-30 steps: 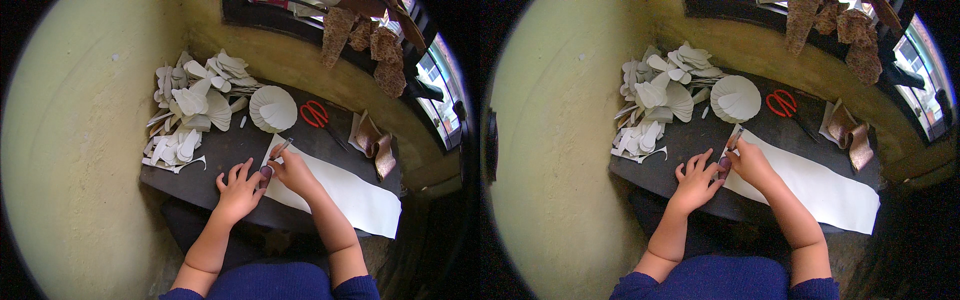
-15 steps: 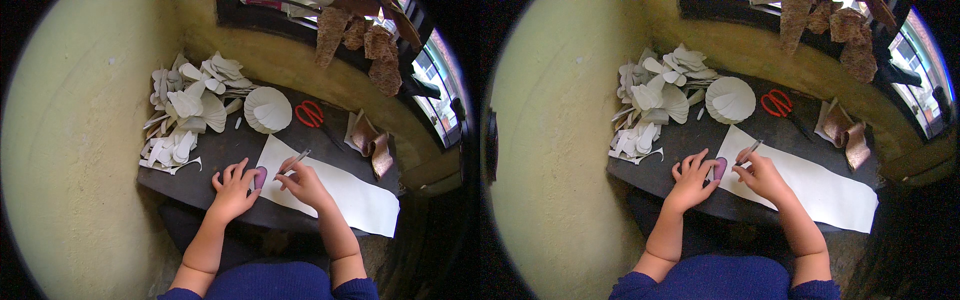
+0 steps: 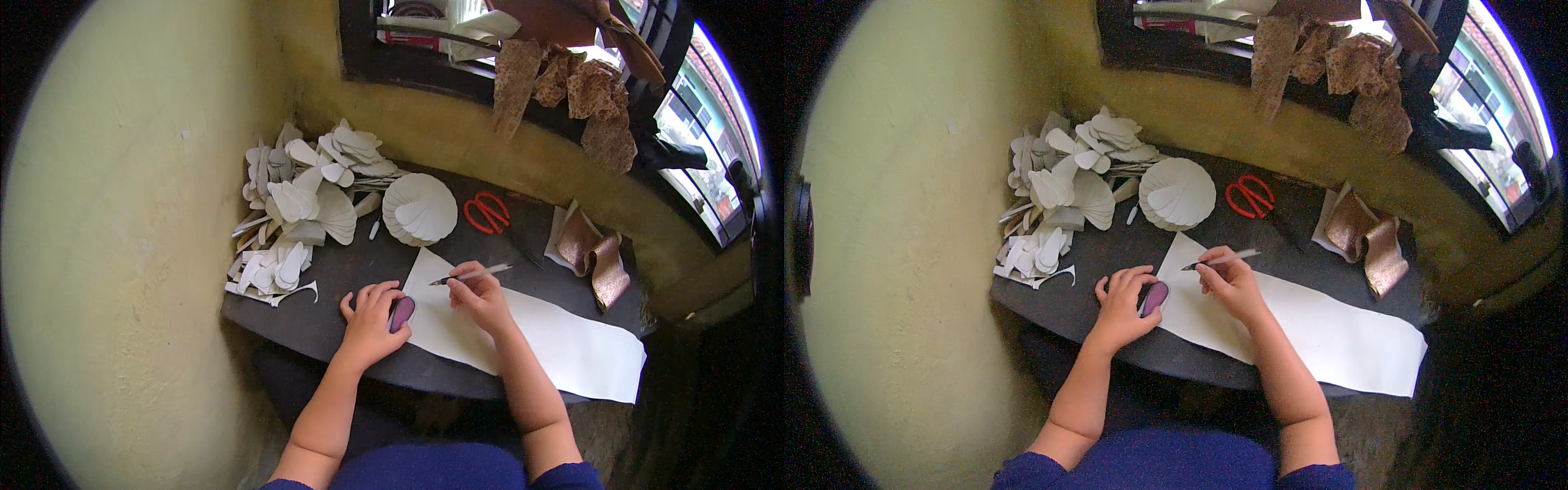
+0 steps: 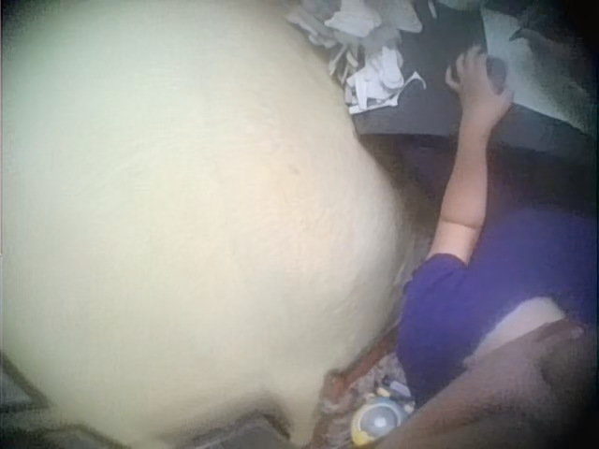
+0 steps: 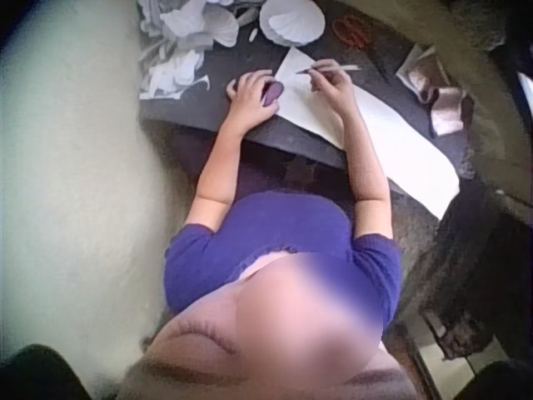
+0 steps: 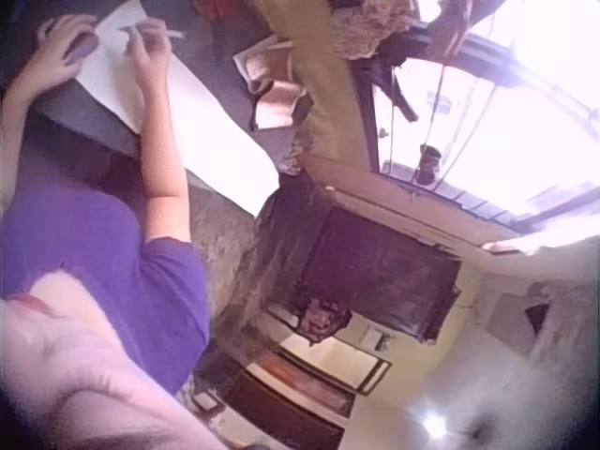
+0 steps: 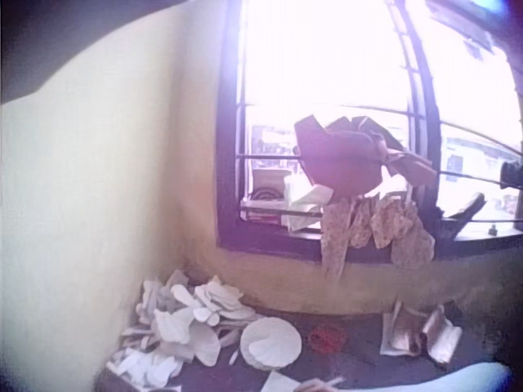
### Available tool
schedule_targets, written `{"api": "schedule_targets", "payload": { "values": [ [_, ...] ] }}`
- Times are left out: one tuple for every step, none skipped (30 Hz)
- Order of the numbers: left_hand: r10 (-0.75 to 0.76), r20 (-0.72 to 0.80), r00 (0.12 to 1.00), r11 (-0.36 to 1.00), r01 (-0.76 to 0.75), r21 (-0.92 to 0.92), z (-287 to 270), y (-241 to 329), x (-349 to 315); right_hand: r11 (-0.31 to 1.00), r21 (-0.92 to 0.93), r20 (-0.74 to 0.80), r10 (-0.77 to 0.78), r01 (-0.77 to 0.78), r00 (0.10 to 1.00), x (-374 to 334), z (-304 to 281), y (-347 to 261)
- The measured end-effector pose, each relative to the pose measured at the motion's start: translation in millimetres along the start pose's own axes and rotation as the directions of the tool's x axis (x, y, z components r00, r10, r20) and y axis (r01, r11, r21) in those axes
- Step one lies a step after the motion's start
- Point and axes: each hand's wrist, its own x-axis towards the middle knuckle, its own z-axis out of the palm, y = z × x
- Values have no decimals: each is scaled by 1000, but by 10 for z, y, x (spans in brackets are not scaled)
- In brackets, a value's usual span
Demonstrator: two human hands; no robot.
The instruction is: The person cuts a white paper petal shape using red scissors, then folds a stack of white paper petals into a fan shape. They gather and crumple paper scraps, then use a purple template and a pen to trace petal outlines onto a large sheet of white paper.
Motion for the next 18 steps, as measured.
{"api": "schedule_targets", "payload": {
  "values": [
    [5, -51, 999, 999, -7, -39, 6, -5, 9, 1000, 19, -27, 2, -2, 1000, 14, 13, 54],
    [9, -101, 995, 997, -16, -78, 17, -14, 22, 1000, 16, -37, 3, -2, 999, 14, 2, 81],
    [7, -149, 989, 993, -25, -115, 16, -21, 25, 1000, 16, -46, 7, -6, 999, 7, 5, 95],
    [-28, -92, 995, 987, 13, -158, 1, -24, 31, 1000, 16, -56, 11, -10, 998, -2, 0, 105],
    [-61, -35, 998, 979, 53, -199, -21, -30, 37, 999, 25, -34, 24, -23, 999, -15, -13, 114],
    [-93, 21, 995, 966, 96, -240, -43, -36, 38, 1000, 0, -36, 21, -21, 999, -28, -16, 116],
    [-16, -50, 999, 941, -2, -339, 8, -117, 44, 999, -26, -38, 17, -18, 999, -43, -9, 120],
    [-66, -92, 994, 891, 18, -453, 31, -136, 44, 999, -52, -39, 13, -15, 999, -60, -14, 126],
    [-124, -131, 984, 828, 30, -560, 27, -123, 46, 997, -69, -15, -28, 27, 999, -57, -12, 134],
    [-185, -163, 969, 751, 32, -659, 21, -109, 48, 991, -124, -8, -53, 51, 999, -75, -14, 123],
    [-209, -157, 965, 701, 36, -712, 12, -101, 49, 981, -177, 0, -78, 77, 997, -99, -10, 97],
    [-233, -151, 961, 646, 37, -762, 2, -100, 47, 968, -230, 11, -103, 103, 995, -120, -3, 71],
    [-256, -144, 956, 588, 36, -808, -7, -100, 46, 965, -240, 34, -98, 103, 995, -135, -15, 83],
    [-277, -136, 951, 528, 32, -849, -9, -97, 45, 960, -253, 56, -107, 118, 993, -156, -7, 53],
    [-262, -144, 954, 504, 8, -864, 4, -73, 43, 955, -266, 77, -114, 130, 991, -193, 22, -12],
    [-283, -159, 946, 441, -19, -897, 37, -17, 28, 950, -277, 98, -120, 143, 988, -217, 36, -44],
    [-303, -172, 937, 376, -48, -925, 90, 69, 18, 932, -318, 149, -130, 172, 980, -216, 31, -10],
    [-323, -179, 929, 307, -76, -949, 119, 172, 16, 933, -301, 176, -149, 197, 973, -240, 51, -39]
  ]
}}
